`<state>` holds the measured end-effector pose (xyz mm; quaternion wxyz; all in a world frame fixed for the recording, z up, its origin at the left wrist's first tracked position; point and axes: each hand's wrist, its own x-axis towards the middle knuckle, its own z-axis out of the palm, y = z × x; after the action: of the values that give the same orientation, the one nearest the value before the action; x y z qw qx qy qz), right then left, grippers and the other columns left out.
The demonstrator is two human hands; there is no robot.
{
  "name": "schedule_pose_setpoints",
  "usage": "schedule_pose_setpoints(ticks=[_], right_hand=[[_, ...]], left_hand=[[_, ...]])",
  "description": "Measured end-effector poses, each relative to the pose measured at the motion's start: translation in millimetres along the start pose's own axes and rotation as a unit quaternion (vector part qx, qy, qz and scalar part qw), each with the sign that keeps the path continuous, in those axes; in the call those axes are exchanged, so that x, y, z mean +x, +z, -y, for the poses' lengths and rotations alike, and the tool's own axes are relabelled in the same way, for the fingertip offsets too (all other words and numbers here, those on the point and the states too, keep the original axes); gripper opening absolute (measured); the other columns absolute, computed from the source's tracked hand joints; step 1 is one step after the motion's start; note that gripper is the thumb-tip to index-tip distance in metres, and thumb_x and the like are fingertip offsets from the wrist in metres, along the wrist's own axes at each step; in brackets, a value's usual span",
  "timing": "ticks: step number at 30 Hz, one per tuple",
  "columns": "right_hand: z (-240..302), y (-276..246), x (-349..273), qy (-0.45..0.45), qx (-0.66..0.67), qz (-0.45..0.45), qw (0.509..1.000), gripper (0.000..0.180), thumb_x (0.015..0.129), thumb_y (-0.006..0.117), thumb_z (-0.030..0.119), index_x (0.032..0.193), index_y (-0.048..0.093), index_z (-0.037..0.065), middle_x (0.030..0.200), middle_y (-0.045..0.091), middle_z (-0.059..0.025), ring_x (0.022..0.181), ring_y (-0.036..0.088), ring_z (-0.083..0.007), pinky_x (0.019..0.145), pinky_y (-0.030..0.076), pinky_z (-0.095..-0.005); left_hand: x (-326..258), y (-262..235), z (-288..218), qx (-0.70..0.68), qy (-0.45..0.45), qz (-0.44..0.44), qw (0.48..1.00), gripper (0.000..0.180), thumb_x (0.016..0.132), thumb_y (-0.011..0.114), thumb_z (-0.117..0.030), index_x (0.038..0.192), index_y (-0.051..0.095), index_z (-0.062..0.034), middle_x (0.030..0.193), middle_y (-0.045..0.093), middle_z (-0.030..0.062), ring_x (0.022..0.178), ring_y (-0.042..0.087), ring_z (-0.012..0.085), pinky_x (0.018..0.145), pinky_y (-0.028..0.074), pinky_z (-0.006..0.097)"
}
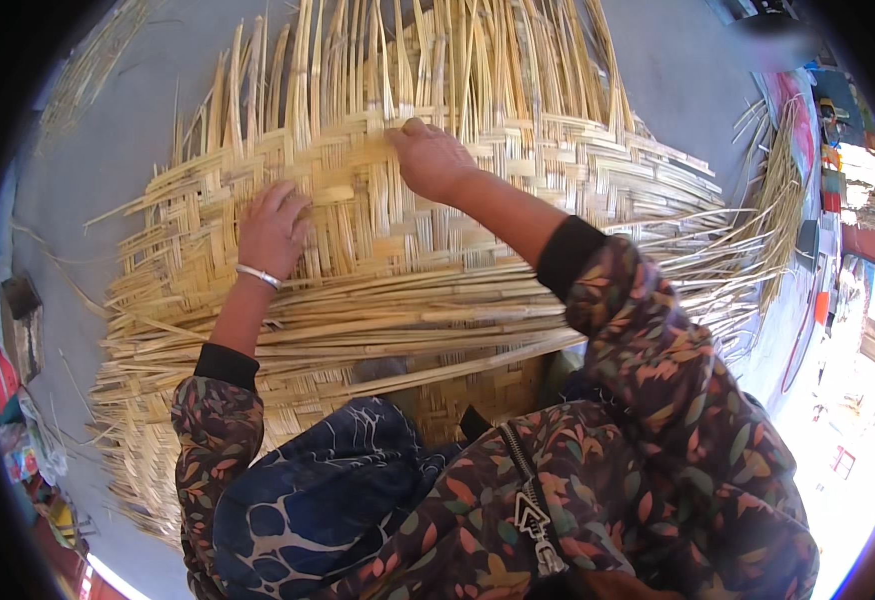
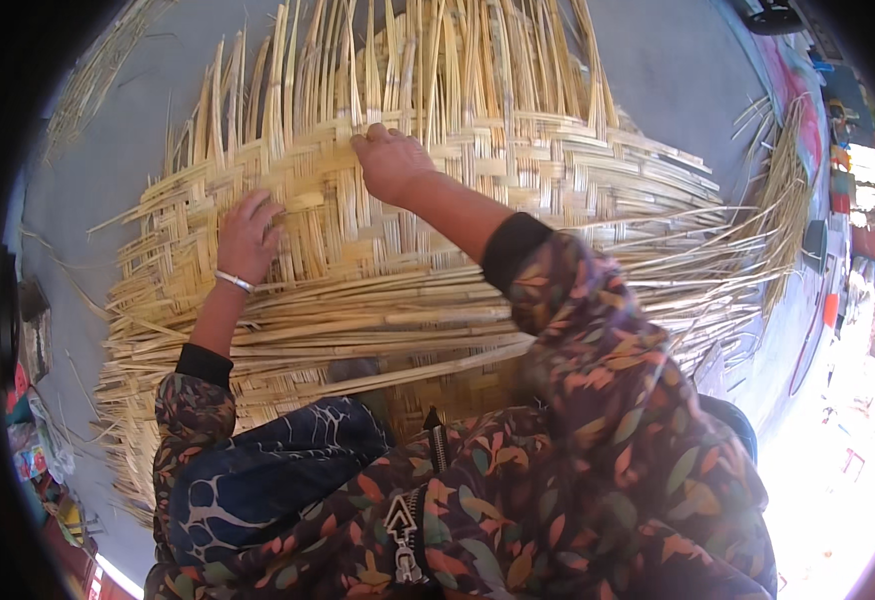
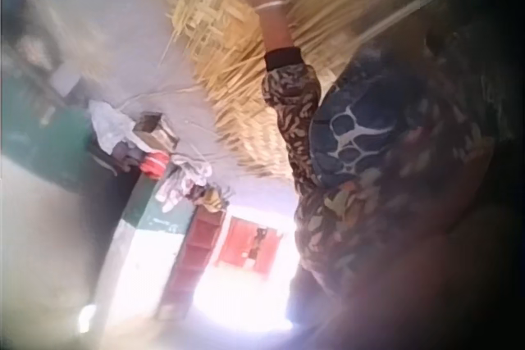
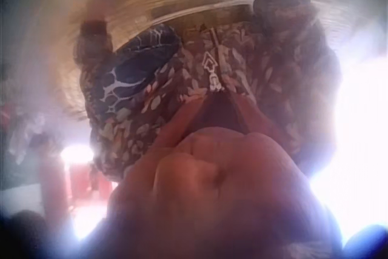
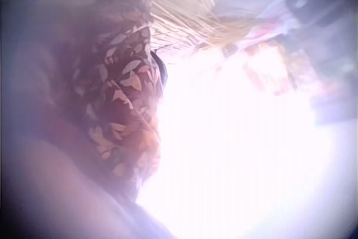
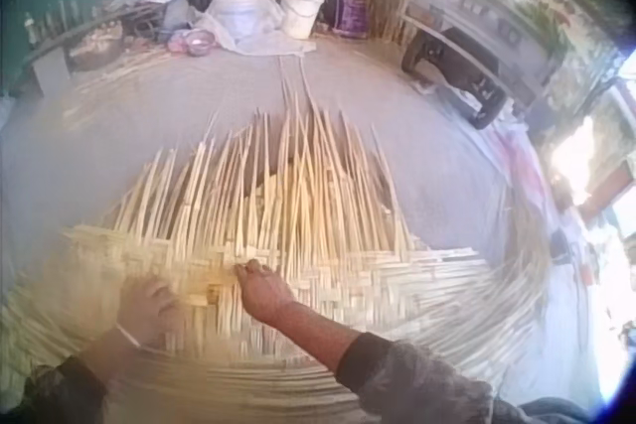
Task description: The person weaves a mat by hand, interlacing long dried palm strips in an over-under pattern. The person sits on the floor and continuously adds new strips to expand the woven area.
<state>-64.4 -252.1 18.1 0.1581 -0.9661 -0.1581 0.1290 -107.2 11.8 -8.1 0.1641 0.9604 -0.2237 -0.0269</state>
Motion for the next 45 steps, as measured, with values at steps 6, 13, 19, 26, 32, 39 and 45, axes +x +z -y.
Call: schedule_pose_setpoints(ticks=[6, 13, 19, 26, 32, 39, 45], right_hand=[[-10, -10, -103, -0.234, -0.024, 0.111, 0.966, 0.013, 0.084, 0.049, 0.014, 0.091, 0.058, 0.009, 0.09, 0.057, -0.0088, 0.092, 0.055, -0.0262, 0.081, 0.045, -0.0403], [-41, -14, -157, -0.25, -0.086, 0.065, 0.962, 0.016, 0.073, 0.057, 0.01, 0.088, 0.058, 0.01, 0.094, 0.055, -0.005, 0.095, 0.053, -0.0233, 0.082, 0.044, -0.0376], [-46, -4, -154, -0.216, -0.148, 0.105, 0.96, 0.014, 0.076, 0.056, 0.011, 0.088, 0.062, 0.01, 0.102, 0.055, -0.006, 0.101, 0.052, -0.0233, 0.087, 0.042, -0.0394], [-44, -17, -151, -0.133, -0.014, 0.141, 0.981, 0.011, 0.084, 0.053, 0.014, 0.087, 0.061, 0.008, 0.097, 0.056, -0.0073, 0.1, 0.052, -0.0279, 0.089, 0.042, -0.0421], [-54, -36, -142, -0.169, 0.05, -0.044, 0.983, 0.013, 0.086, 0.056, 0.019, 0.087, 0.059, 0.006, 0.093, 0.057, -0.0085, 0.093, 0.052, -0.0305, 0.083, 0.044, -0.0412], [-64, -60, -135, -0.07, 0.002, -0.01, 0.997, 0.022, 0.092, 0.046, 0.027, 0.091, 0.058, 0.008, 0.086, 0.061, -0.0116, 0.082, 0.059, -0.0297, 0.074, 0.048, -0.0415], [-85, -58, -144, -0.023, 0.058, 0.114, 0.992, 0.033, 0.095, 0.041, 0.035, 0.089, 0.058, 0.007, 0.084, 0.06, -0.0137, 0.08, 0.057, -0.0325, 0.075, 0.046, -0.0421]], left_hand=[[-18, -18, -29, -0.093, 0.033, -0.025, 0.995, 0.017, 0.078, 0.062, -0.013, 0.095, 0.061, -0.0091, 0.1, 0.06, 0.0077, 0.096, 0.055, 0.029, 0.084, 0.043, 0.04], [-60, -16, -56, -0.114, 0.104, 0.058, 0.986, 0.013, 0.078, 0.064, -0.014, 0.088, 0.061, -0.0063, 0.086, 0.059, 0.0085, 0.085, 0.055, 0.0269, 0.075, 0.044, 0.037], [-67, -19, -62, -0.037, 0.101, 0.037, 0.993, 0.017, 0.076, 0.066, -0.016, 0.09, 0.062, -0.0071, 0.088, 0.059, 0.0075, 0.087, 0.055, 0.0272, 0.077, 0.044, 0.036], [-58, -22, -40, -0.177, -0.046, 0.144, 0.973, 0.014, 0.08, 0.066, -0.017, 0.084, 0.064, -0.0034, 0.08, 0.059, 0.009, 0.076, 0.056, 0.0266, 0.07, 0.046, 0.034], [-40, -29, -35, -0.204, -0.014, 0.031, 0.978, 0.019, 0.085, 0.061, -0.021, 0.089, 0.065, -0.0035, 0.09, 0.062, 0.0107, 0.08, 0.058, 0.0278, 0.072, 0.046, 0.035], [-45, -35, -31, -0.202, -0.046, 0.029, 0.978, 0.025, 0.087, 0.059, -0.028, 0.092, 0.065, -0.0035, 0.083, 0.062, 0.0121, 0.075, 0.058, 0.0265, 0.068, 0.046, 0.034], [-47, -54, -18, -0.173, -0.119, 0.095, 0.973, 0.02, 0.083, 0.066, -0.022, 0.083, 0.065, -0.0022, 0.074, 0.061, 0.0092, 0.069, 0.058, 0.0203, 0.064, 0.046, 0.03]])
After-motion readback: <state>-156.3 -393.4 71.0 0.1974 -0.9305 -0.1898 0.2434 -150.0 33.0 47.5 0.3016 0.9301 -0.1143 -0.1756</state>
